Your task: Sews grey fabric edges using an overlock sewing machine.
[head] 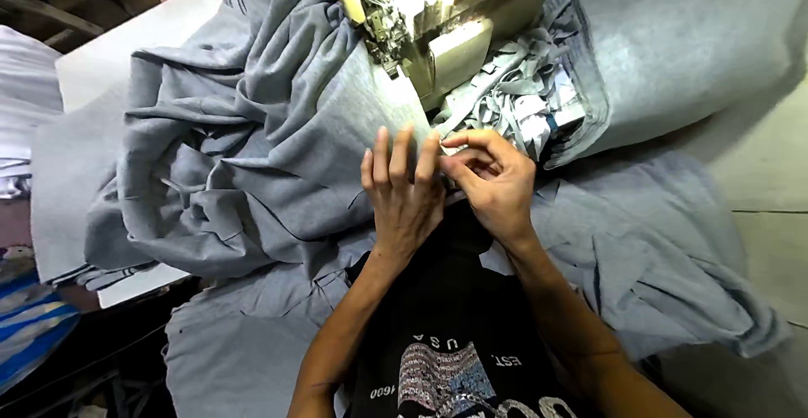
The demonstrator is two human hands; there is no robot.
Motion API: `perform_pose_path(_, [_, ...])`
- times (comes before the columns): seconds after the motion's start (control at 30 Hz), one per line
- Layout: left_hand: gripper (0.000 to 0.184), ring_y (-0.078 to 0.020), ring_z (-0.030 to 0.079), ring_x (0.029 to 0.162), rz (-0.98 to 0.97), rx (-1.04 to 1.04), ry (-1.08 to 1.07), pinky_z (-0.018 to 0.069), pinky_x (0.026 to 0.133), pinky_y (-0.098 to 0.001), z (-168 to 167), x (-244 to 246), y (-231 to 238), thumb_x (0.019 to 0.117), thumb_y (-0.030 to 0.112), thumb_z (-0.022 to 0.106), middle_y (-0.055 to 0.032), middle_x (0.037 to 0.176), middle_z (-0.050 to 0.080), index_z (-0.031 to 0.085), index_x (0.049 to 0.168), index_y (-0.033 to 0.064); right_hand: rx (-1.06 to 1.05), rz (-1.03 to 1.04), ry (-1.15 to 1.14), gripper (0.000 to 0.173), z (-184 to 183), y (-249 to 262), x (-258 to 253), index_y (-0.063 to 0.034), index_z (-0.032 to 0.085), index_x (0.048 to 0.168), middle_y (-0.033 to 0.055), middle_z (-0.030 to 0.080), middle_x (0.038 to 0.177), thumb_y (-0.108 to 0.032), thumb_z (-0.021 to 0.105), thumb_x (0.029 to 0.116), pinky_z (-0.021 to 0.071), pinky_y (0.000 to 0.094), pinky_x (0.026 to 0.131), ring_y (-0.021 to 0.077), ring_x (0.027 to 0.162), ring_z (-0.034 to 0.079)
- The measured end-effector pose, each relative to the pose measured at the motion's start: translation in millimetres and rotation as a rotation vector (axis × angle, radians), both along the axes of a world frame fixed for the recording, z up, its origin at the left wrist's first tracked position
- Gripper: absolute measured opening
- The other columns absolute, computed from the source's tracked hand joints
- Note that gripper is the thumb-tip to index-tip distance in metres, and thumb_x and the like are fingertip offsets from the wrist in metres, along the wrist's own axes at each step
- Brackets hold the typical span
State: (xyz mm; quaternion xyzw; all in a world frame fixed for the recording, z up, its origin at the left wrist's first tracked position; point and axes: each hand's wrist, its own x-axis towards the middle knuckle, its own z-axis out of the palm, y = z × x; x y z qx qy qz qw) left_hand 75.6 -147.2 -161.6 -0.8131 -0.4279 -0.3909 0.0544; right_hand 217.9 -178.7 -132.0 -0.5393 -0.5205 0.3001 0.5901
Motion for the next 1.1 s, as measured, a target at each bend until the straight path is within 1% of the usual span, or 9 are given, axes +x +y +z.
perform_pose_path(0.1, [0.083, -0.0343, 0.025, 0.155, 0.127, -0.089, 0.098, 0.0203, 0.121, -0.0606, 4, -19, 14, 0.0838, 0.027, 0.071, -0.0149, 0.165, 0.033, 0.038, 0.158, 0.0110, 0.089, -0.054, -0.031, 0.017, -9, -1, -3, -0.0018, 0.073, 0.109, 0.0039, 0.076, 0.100, -0.004, 0.075, 0.0920, 0.0615, 0.0246, 0.071, 0.0085, 0.080, 0.071])
perform_pose_path(0.23, [0.089, -0.0289, 0.025, 0.155, 0.194, -0.084, 0.169, 0.0176, 0.121, -0.0626, 3, -66, 20, 0.0807, 0.020, 0.073, -0.0086, 0.167, 0.033, 0.034, 0.161, 0.0138, 0.127, -0.115, -0.028, 0.016, -19, 2, -5, -0.0016, 0.077, 0.107, 0.0065, 0.077, 0.101, -0.003, 0.075, 0.0913, 0.0630, 0.0276, 0.077, 0.0122, 0.087, 0.073])
perform_pose_path(0.4, [0.104, -0.0276, 0.024, 0.156, 0.116, -0.175, 0.171, 0.0185, 0.121, -0.0616, -1, -114, 43, 0.0758, 0.043, 0.077, -0.0096, 0.168, 0.031, 0.029, 0.163, 0.0115, 0.160, -0.102, -0.042, 0.016, -15, 28, -7, -0.0004, 0.077, 0.108, 0.0072, 0.076, 0.101, -0.002, 0.073, 0.0927, 0.0630, 0.0283, 0.080, 0.0120, 0.089, 0.073])
perform_pose_path(0.47, [0.113, -0.0279, 0.022, 0.157, 0.072, -0.244, 0.169, 0.0187, 0.121, -0.0628, 4, -123, 60, 0.0716, 0.048, 0.077, -0.0095, 0.169, 0.028, 0.025, 0.164, 0.0112, 0.163, -0.096, -0.058, 0.016, -10, 44, -10, -0.0009, 0.076, 0.109, 0.0072, 0.076, 0.103, -0.003, 0.073, 0.0934, 0.0630, 0.0277, 0.079, 0.0115, 0.089, 0.073])
perform_pose_path(0.6, [0.115, -0.0297, 0.024, 0.156, 0.007, -0.334, 0.211, 0.0237, 0.118, -0.0639, 20, -133, 88, 0.0759, 0.058, 0.073, -0.0096, 0.171, 0.023, 0.017, 0.166, 0.0124, 0.091, -0.068, -0.094, 0.021, 5, 61, -11, -0.0058, 0.075, 0.118, 0.0046, 0.076, 0.105, -0.007, 0.070, 0.0967, 0.0621, 0.0243, 0.072, 0.0092, 0.084, 0.072])
perform_pose_path(0.73, [0.112, -0.0337, 0.031, 0.153, -0.053, -0.400, 0.213, 0.0251, 0.116, -0.0653, 37, -147, 110, 0.0770, 0.057, 0.074, -0.0130, 0.168, 0.030, 0.022, 0.165, 0.0114, 0.030, -0.043, -0.085, 0.019, 8, 61, -5, -0.0073, 0.072, 0.119, 0.0036, 0.072, 0.084, -0.011, 0.065, 0.1011, 0.0568, 0.0215, 0.054, 0.0088, 0.063, 0.067])
perform_pose_path(0.83, [0.109, -0.0323, 0.036, 0.149, -0.075, -0.441, 0.179, 0.0209, 0.118, -0.0641, 47, -158, 124, 0.0782, 0.054, 0.072, -0.0121, 0.164, 0.037, 0.021, 0.165, 0.0136, 0.029, -0.038, -0.080, 0.021, 2, 59, -4, -0.0065, 0.071, 0.121, 0.0031, 0.073, 0.085, -0.011, 0.063, 0.1025, 0.0572, 0.0211, 0.059, 0.0080, 0.067, 0.068])
perform_pose_path(0.97, [0.116, -0.0245, 0.029, 0.154, -0.126, -0.548, 0.182, 0.0158, 0.119, -0.0641, 61, -158, 137, 0.0767, 0.062, 0.071, -0.0045, 0.169, 0.028, 0.010, 0.167, 0.0207, 0.011, -0.042, -0.074, 0.020, -7, 53, 1, -0.0056, 0.071, 0.119, 0.0029, 0.074, 0.092, -0.011, 0.061, 0.1030, 0.0591, 0.0236, 0.066, 0.0091, 0.075, 0.070])
perform_pose_path(1.1, [0.118, -0.0281, 0.038, 0.148, -0.120, -0.554, 0.147, 0.0254, 0.112, -0.0707, 70, -153, 146, 0.0729, 0.053, 0.077, -0.0040, 0.163, 0.038, 0.010, 0.166, 0.0249, -0.012, -0.002, -0.071, 0.017, -13, 47, 5, -0.0050, 0.070, 0.116, 0.0032, 0.075, 0.094, -0.011, 0.060, 0.1033, 0.0599, 0.0247, 0.068, 0.0104, 0.078, 0.070])
